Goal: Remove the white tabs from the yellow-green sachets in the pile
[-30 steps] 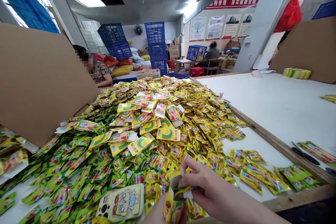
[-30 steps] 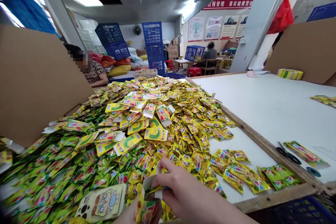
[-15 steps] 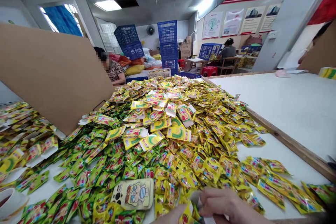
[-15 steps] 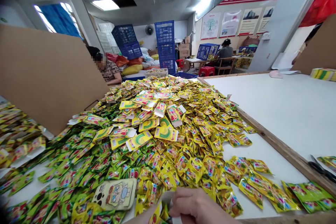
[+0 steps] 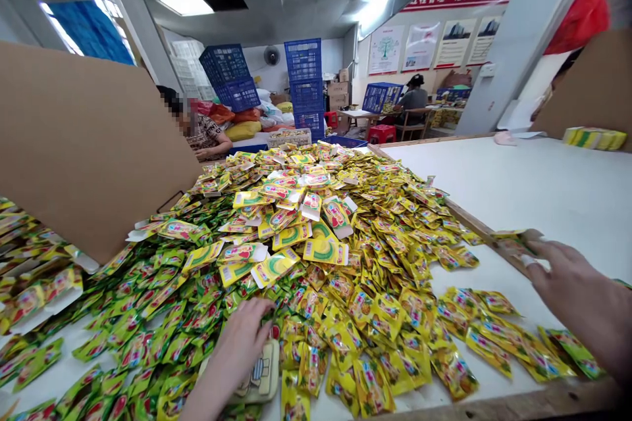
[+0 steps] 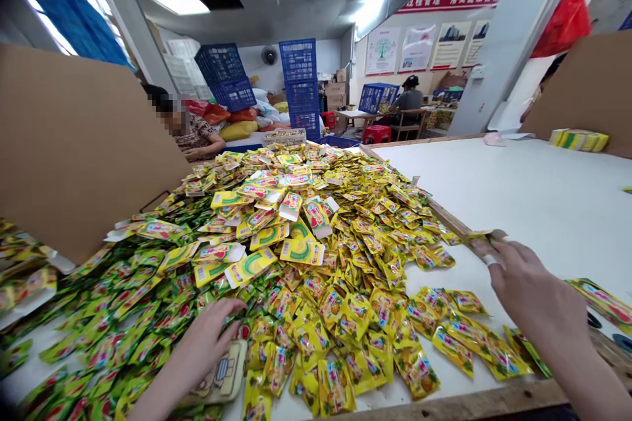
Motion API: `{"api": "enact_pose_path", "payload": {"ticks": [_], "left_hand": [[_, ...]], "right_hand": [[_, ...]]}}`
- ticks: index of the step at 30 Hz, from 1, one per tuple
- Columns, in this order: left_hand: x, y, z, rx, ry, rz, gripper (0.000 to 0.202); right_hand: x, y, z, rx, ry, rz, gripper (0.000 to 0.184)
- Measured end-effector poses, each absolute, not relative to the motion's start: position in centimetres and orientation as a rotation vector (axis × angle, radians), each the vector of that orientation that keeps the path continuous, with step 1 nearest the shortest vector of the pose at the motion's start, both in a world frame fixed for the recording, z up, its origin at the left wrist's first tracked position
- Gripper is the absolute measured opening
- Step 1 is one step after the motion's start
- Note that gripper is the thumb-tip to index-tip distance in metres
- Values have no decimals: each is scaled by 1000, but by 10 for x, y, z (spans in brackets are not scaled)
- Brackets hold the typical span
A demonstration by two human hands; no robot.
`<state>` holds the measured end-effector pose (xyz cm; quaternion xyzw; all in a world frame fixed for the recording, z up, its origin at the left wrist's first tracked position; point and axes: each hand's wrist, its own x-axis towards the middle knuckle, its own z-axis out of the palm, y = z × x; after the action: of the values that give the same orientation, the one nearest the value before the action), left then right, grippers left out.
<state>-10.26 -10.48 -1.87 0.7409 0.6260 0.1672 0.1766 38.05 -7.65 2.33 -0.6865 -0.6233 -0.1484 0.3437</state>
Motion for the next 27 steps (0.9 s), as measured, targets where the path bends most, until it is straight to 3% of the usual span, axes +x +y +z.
{"api": "enact_pose_path", "payload": {"ticks": [2, 5, 7, 11, 17, 19, 27], "left_hand": [[-119, -100, -25, 2086, 1824, 382, 24], [-126, -98, -30, 2061, 1790, 334, 16], [-125, -98, -31, 2067, 1780, 367, 11], [-126, -101, -28, 1967, 1755, 589, 13], [-113, -109, -33, 1480, 1732, 1049, 40], [-98, -107, -38, 1277, 1604, 1160, 39], [-42, -110, -40, 1008, 1273, 1124, 40]], "right_hand": [[350, -73, 18, -1778, -1696, -379, 29], [247, -80, 2, -1406, -2022, 214, 16], [174, -88, -13, -1217, -2226, 439, 13], [93, -96, -37, -1151, -2463, 477, 21], [119, -92, -32, -944, -2273, 649, 27], [133, -93, -17, -864, -2132, 769, 24], [152, -85, -2, -793, -2135, 971, 16]]}}
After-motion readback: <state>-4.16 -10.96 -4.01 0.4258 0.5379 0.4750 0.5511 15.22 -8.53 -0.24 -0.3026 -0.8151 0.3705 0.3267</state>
